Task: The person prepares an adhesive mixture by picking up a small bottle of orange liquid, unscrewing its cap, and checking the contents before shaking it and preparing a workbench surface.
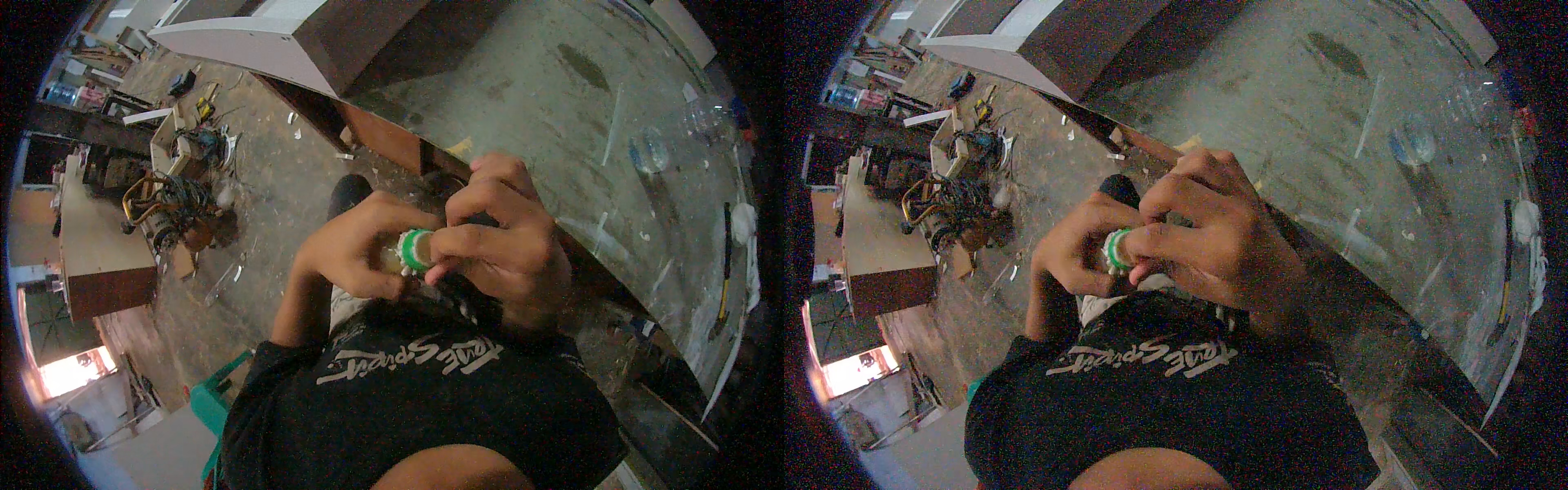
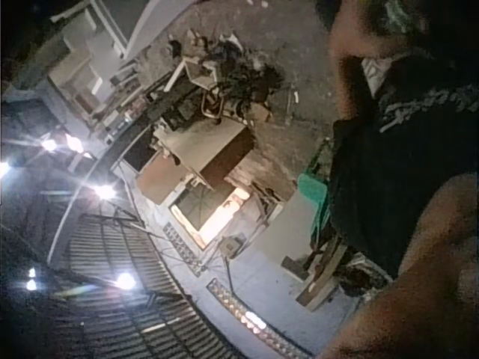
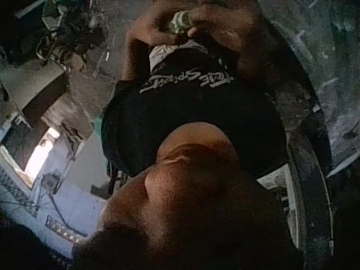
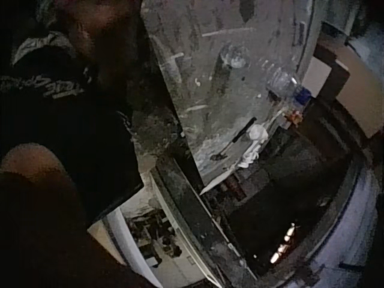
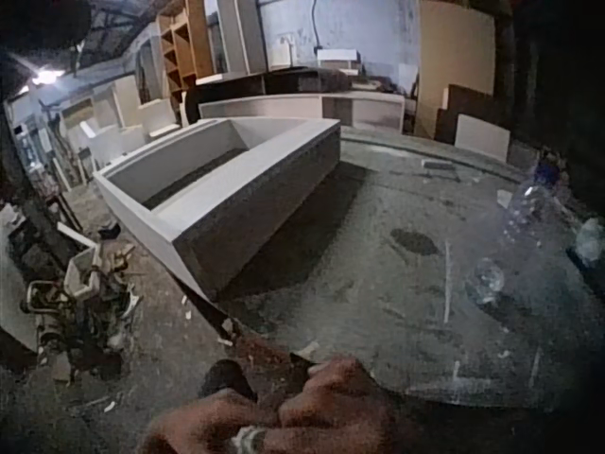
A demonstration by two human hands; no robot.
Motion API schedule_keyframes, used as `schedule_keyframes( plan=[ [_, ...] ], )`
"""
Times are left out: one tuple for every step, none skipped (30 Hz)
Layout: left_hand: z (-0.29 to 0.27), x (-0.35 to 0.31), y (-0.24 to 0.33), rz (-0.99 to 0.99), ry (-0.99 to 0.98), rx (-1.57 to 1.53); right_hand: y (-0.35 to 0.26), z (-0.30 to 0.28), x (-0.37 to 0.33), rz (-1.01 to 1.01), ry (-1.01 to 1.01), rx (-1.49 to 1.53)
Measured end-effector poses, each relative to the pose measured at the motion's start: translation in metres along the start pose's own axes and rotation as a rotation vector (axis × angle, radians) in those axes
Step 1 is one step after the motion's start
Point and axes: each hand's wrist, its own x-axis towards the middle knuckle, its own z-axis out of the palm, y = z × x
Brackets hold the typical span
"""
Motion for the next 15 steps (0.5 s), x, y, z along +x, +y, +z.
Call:
schedule_keyframes(
  plan=[
    [0.000, 0.001, 0.000, -0.028, -0.050, -0.008, 0.001, -0.003, -0.001, 0.013, -0.068, 0.008],
    [0.001, 0.001, -0.003, -0.032, -0.050, -0.010, 0.002, -0.005, -0.003, 0.026, -0.135, 0.015],
    [0.002, 0.001, -0.007, -0.018, -0.059, -0.001, 0.004, -0.004, -0.004, 0.029, -0.136, 0.019],
    [0.003, 0.001, -0.009, -0.004, -0.071, 0.009, 0.006, -0.005, -0.006, 0.060, -0.102, 0.070],
    [0.004, 0.002, -0.010, -0.007, -0.073, 0.008, 0.008, -0.005, -0.007, 0.090, -0.069, 0.121],
    [0.005, 0.003, -0.010, 0.033, -0.042, -0.054, 0.009, -0.006, -0.008, 0.093, -0.068, 0.123],
    [0.006, 0.003, -0.010, 0.074, -0.010, -0.114, 0.011, -0.007, -0.009, 0.077, -0.012, 0.148],
    [0.005, 0.004, -0.010, 0.073, -0.011, -0.115, 0.012, -0.007, -0.009, 0.060, 0.043, 0.172],
    [0.005, 0.006, -0.010, 0.099, -0.028, -0.124, 0.014, -0.006, -0.010, 0.061, 0.043, 0.173],
    [0.004, 0.007, -0.009, 0.126, -0.047, -0.130, 0.015, -0.005, -0.011, 0.008, 0.060, 0.205],
    [0.003, 0.006, -0.008, 0.125, -0.047, -0.129, 0.015, -0.004, -0.011, -0.019, 0.069, 0.221],
    [0.001, 0.003, -0.007, 0.090, -0.048, -0.107, 0.016, -0.003, -0.012, -0.046, 0.078, 0.238],
    [0.000, 0.002, -0.006, 0.056, -0.050, -0.085, 0.014, -0.001, -0.013, -0.048, 0.066, 0.241],
    [0.001, 0.000, -0.006, 0.056, -0.052, -0.084, 0.012, 0.000, -0.012, -0.048, 0.060, 0.242],
    [0.003, -0.002, -0.005, 0.109, 0.025, -0.029, 0.010, 0.002, -0.010, -0.049, 0.056, 0.244]
  ],
)
